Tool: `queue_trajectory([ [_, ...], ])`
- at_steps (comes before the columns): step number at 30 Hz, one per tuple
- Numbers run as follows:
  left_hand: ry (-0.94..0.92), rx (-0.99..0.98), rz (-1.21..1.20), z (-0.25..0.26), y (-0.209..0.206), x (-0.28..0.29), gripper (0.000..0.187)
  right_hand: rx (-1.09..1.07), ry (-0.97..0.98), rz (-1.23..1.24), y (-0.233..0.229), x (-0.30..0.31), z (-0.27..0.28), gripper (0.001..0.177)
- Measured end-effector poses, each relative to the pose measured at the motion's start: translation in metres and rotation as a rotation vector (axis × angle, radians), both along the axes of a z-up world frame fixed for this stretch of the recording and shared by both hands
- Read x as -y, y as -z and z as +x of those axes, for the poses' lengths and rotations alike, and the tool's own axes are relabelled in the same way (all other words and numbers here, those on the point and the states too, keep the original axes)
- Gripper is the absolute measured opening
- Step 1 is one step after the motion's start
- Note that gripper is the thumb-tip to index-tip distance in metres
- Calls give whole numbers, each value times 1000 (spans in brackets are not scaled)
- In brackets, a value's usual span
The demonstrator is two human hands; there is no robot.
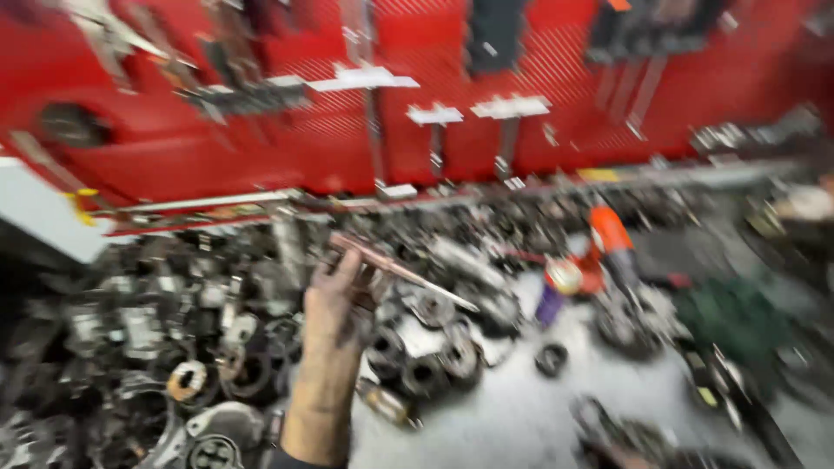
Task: The person cleans a mechanical part on a workbench using a green cloth. They then use a hammer to tap the part and remove a small ring, placing the ring on the table. Finally, they wipe the part again with the cloth.
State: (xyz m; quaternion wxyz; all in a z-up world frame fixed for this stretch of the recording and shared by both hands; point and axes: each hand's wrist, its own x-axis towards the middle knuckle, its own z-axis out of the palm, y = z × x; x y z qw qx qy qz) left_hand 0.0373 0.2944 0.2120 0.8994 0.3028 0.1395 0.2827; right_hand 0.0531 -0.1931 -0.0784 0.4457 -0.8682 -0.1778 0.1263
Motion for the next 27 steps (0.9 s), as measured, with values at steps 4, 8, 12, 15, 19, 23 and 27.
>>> queue_trajectory([
  [4, 306, -31, -123, 4, 69, 88, 21, 164, 100, 59, -199, -55, -50, 57],
  [8, 449, -85, -194, 0, 77, 155, 20, 313, 101, 338, -245, -63, -65, 61],
  [12, 543, -82, -138, 2, 89, 191, 18, 261, 166, 464, -246, -44, -67, 57],
  [15, 523, -176, -213, 7, 88, 220, 20, 523, 231, 320, -240, -27, -67, 40],
  [19, 596, -207, -148, 14, 85, 256, 21, 334, 338, 430, -226, 3, -71, 29],
  [23, 612, -201, -82, 21, 86, 284, 23, 182, 372, 650, -228, 27, -71, 24],
  [27, 605, -190, -59, 27, 73, 308, 23, 291, 364, 524, -199, 78, -64, 24],
])
